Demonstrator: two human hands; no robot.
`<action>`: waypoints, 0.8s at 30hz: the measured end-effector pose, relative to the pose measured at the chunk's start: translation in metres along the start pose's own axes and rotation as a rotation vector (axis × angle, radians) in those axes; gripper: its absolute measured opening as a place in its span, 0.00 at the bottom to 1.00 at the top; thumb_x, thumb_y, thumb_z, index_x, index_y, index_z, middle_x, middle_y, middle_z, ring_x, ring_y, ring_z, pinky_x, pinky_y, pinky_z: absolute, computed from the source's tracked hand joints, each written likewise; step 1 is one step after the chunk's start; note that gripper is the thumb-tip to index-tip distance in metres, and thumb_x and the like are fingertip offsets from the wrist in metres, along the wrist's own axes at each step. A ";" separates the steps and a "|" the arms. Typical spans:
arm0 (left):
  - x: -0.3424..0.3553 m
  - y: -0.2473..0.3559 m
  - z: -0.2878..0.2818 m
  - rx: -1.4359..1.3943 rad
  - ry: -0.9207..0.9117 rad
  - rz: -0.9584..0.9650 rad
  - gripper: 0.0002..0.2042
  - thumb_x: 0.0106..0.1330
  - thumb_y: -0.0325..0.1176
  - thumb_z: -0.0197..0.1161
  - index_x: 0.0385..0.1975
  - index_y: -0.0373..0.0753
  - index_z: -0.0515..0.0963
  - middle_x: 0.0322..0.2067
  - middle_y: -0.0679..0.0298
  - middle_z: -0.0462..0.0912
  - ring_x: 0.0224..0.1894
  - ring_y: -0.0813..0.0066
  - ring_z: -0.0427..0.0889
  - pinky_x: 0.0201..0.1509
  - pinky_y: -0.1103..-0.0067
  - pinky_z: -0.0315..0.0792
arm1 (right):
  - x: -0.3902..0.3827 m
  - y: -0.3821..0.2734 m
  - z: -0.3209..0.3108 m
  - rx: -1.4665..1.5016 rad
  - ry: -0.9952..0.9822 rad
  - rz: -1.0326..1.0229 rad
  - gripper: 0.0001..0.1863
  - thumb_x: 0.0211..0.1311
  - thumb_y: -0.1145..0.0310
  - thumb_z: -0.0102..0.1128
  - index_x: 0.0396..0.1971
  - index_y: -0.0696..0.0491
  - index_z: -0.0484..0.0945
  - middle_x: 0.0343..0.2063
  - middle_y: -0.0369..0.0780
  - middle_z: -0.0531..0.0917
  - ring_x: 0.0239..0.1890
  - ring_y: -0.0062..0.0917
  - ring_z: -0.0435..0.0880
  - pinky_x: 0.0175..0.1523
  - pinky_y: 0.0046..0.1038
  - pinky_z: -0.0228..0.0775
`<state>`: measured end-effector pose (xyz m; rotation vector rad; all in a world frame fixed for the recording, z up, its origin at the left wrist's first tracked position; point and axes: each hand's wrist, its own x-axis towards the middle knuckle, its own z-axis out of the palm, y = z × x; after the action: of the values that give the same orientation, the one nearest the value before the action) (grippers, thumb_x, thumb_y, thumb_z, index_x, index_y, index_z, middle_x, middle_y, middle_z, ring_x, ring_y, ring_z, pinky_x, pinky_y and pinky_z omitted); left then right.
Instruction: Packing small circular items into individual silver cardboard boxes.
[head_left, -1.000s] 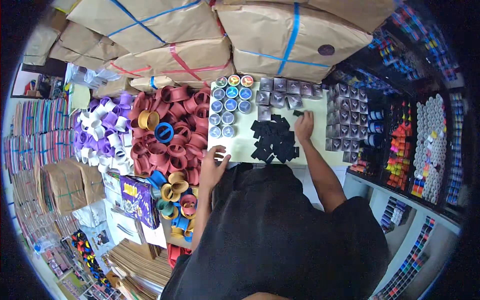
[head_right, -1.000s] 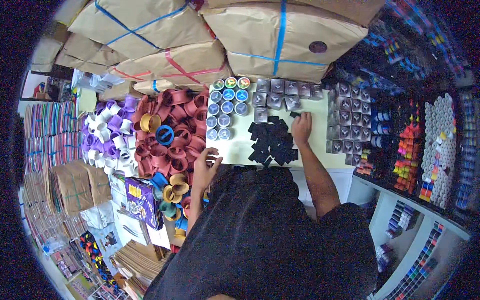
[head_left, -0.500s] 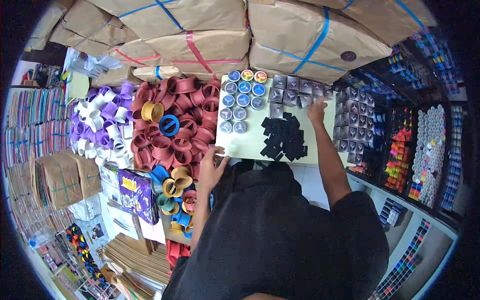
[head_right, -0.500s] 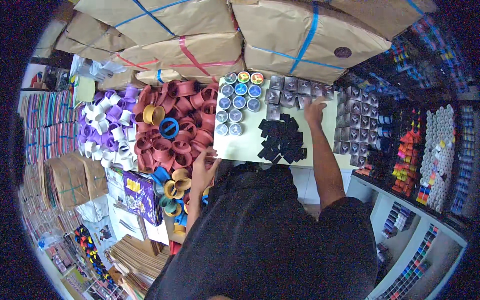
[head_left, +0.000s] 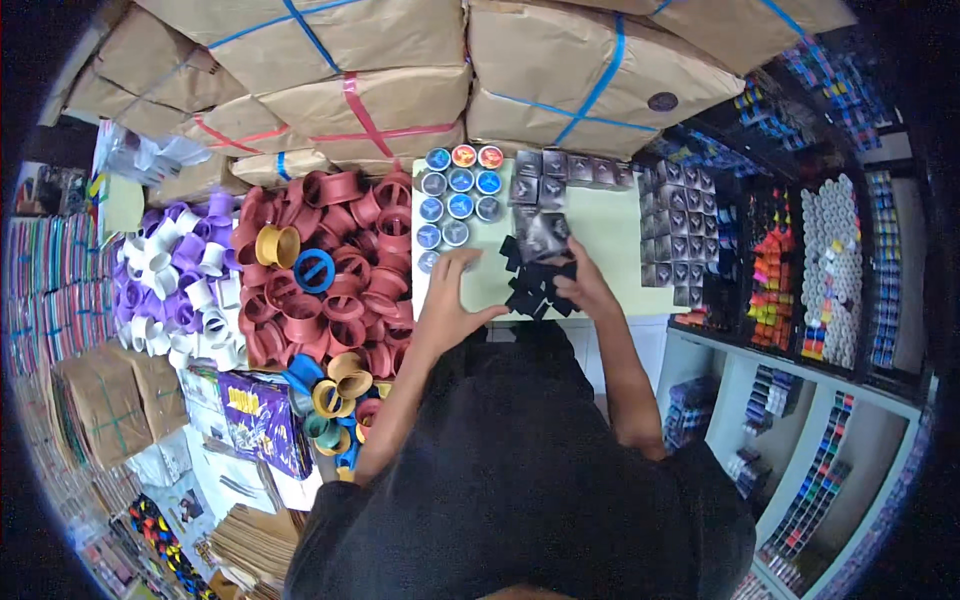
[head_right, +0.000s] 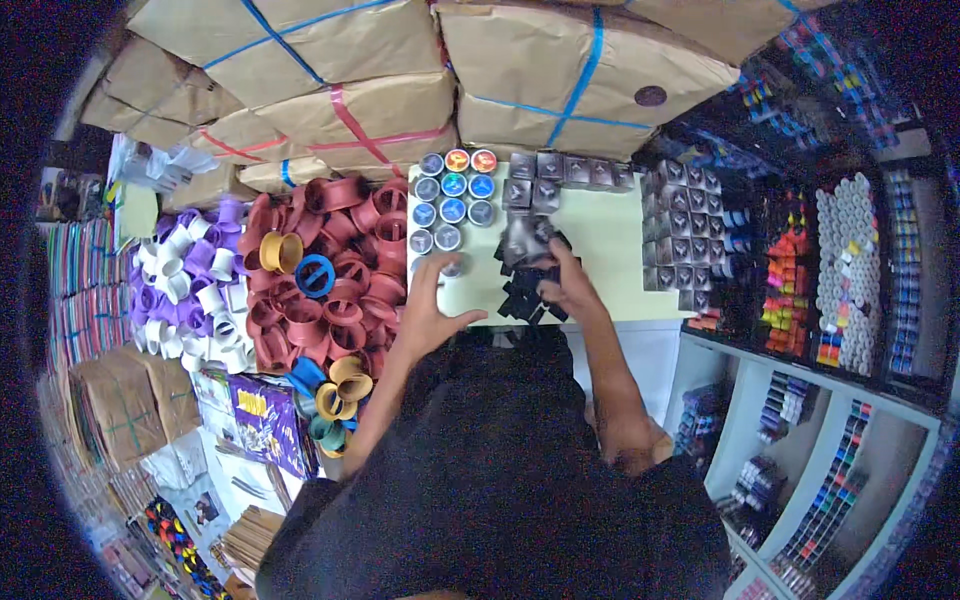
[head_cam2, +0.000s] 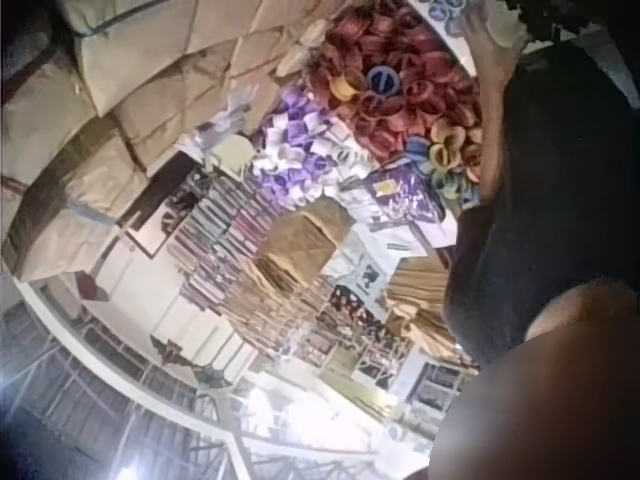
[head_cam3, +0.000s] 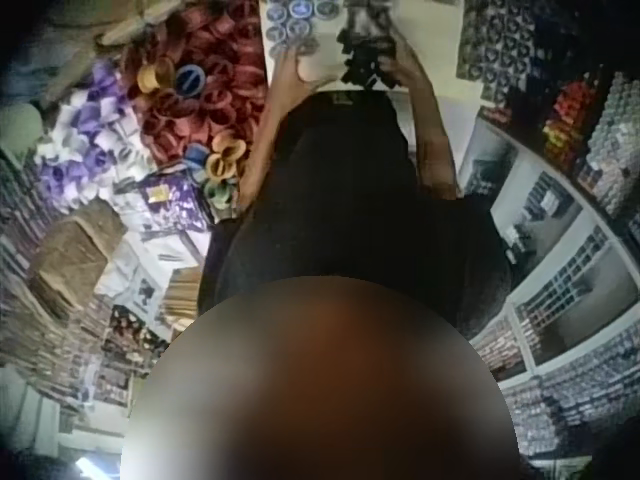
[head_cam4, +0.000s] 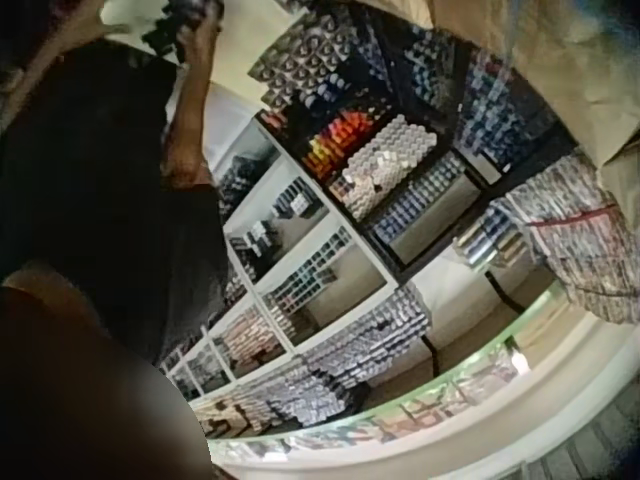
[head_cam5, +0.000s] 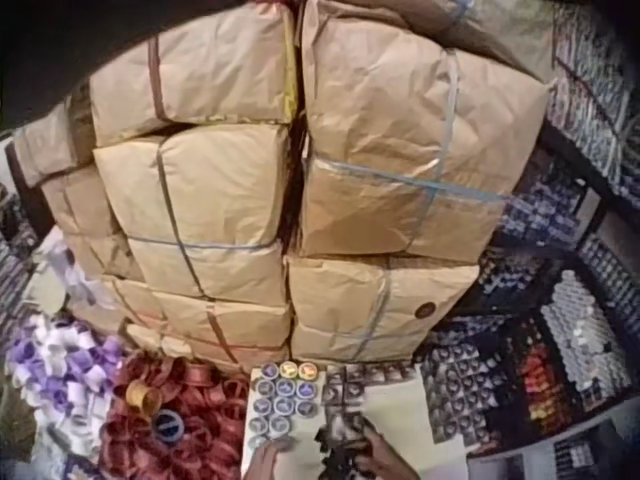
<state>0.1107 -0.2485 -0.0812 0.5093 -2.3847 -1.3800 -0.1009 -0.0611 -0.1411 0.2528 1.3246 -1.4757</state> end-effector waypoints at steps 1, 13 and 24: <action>0.009 0.015 0.000 0.085 0.027 0.050 0.43 0.44 0.43 0.83 0.61 0.39 0.68 0.62 0.51 0.68 0.63 0.51 0.70 0.67 0.64 0.66 | -0.018 0.003 0.019 0.020 0.015 0.022 0.28 0.72 0.39 0.48 0.52 0.48 0.72 0.36 0.37 0.82 0.14 0.17 0.62 0.18 0.18 0.50; 0.028 0.060 0.011 0.033 -0.067 0.200 0.38 0.43 0.36 0.82 0.58 0.38 0.74 0.52 0.53 0.80 0.56 0.52 0.78 0.61 0.65 0.72 | -0.134 -0.023 0.045 -0.634 -0.009 -0.610 0.28 0.65 0.58 0.65 0.64 0.46 0.70 0.64 0.36 0.72 0.64 0.27 0.70 0.57 0.30 0.70; 0.025 0.088 0.023 -0.531 -0.644 0.009 0.44 0.38 0.36 0.87 0.60 0.32 0.74 0.54 0.61 0.80 0.57 0.73 0.77 0.66 0.73 0.68 | -0.191 -0.079 0.031 -1.100 -0.400 -0.863 0.39 0.31 0.63 0.85 0.53 0.49 0.80 0.55 0.39 0.79 0.59 0.35 0.79 0.63 0.36 0.72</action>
<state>0.0664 -0.2017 -0.0124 -0.1159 -2.2715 -2.3367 -0.0741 0.0033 0.0556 -1.3860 1.7708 -1.0972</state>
